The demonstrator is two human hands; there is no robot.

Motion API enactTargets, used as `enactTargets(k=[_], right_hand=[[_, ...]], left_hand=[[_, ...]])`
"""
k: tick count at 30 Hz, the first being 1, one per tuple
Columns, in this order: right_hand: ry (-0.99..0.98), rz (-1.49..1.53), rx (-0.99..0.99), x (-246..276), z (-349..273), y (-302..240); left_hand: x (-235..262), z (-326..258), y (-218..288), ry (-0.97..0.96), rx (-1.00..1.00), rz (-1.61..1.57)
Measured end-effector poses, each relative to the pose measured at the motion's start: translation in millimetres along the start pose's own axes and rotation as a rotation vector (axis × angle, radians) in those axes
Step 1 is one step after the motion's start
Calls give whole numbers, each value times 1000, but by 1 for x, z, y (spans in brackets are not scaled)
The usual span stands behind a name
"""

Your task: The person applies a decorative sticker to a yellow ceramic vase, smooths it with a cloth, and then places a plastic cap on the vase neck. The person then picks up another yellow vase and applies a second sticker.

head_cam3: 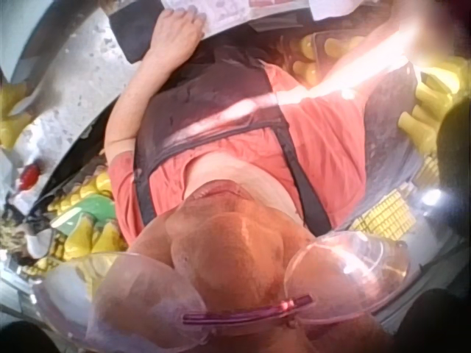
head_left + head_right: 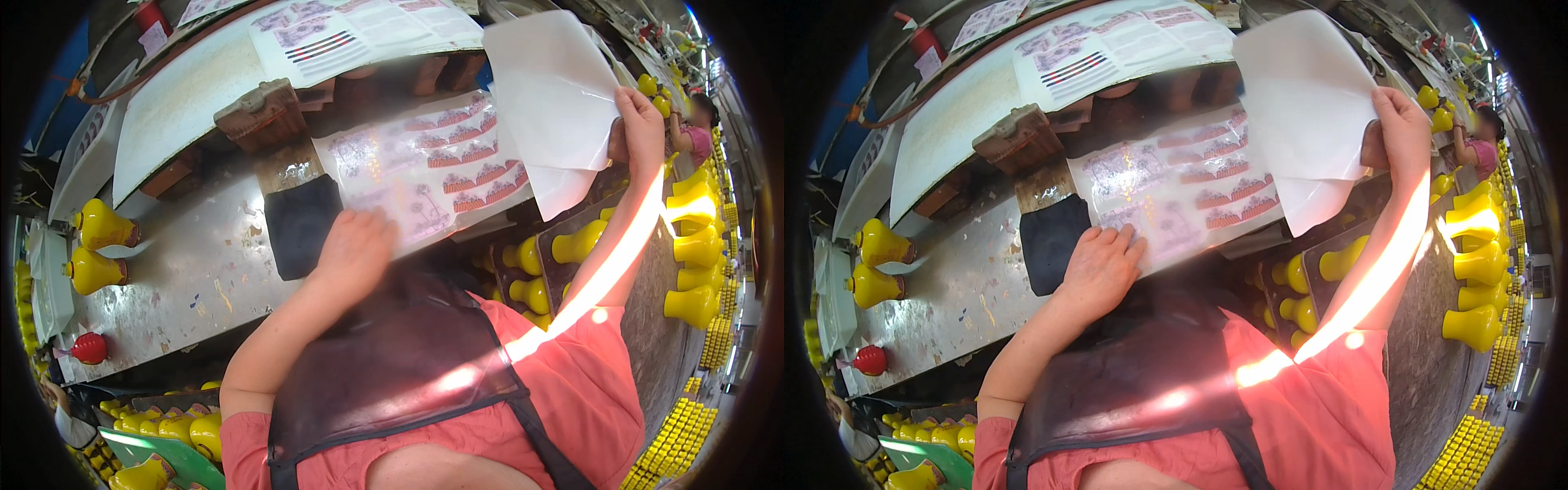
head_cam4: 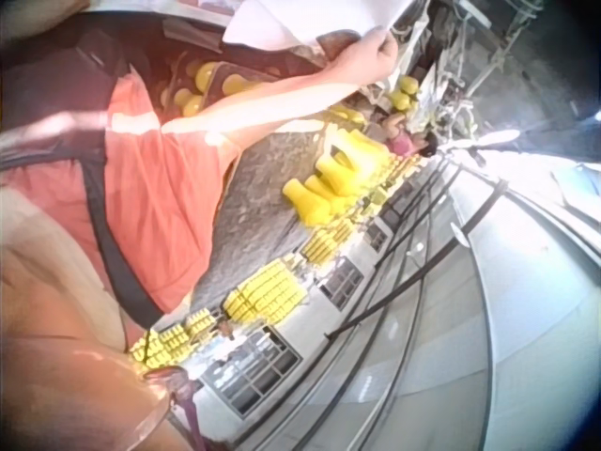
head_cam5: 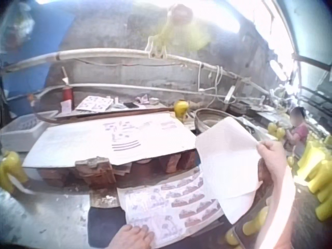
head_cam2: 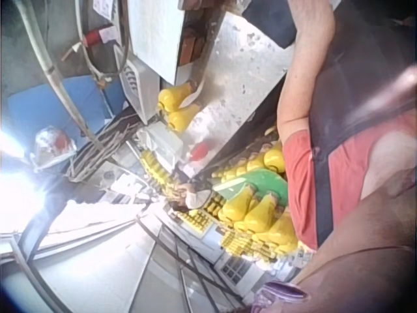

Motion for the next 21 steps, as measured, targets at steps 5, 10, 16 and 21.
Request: enactTargets(k=[5, 10, 16, 21], right_hand=[[203, 564, 113, 20, 44, 18], [548, 719, 287, 91, 116, 39], [646, 310, 394, 62, 90, -9], [-610, -223, 101, -160, -64, -2]], left_hand=[[-1, -2, -2, 95, -20, -6], [-1, -5, -2, 170, -54, -26], [0, -5, -2, 203, -57, -56], [3, -7, -1, 305, -78, -65]])
Point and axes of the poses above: each hand's wrist, its own z-axis towards the middle knuckle, its own x-axis out of the back of the hand, y = z × x, the point moved 6 cm from there along z, towards the middle knuckle, and after that the axes turned 8 degrees about -y, right-handed, at the moved point
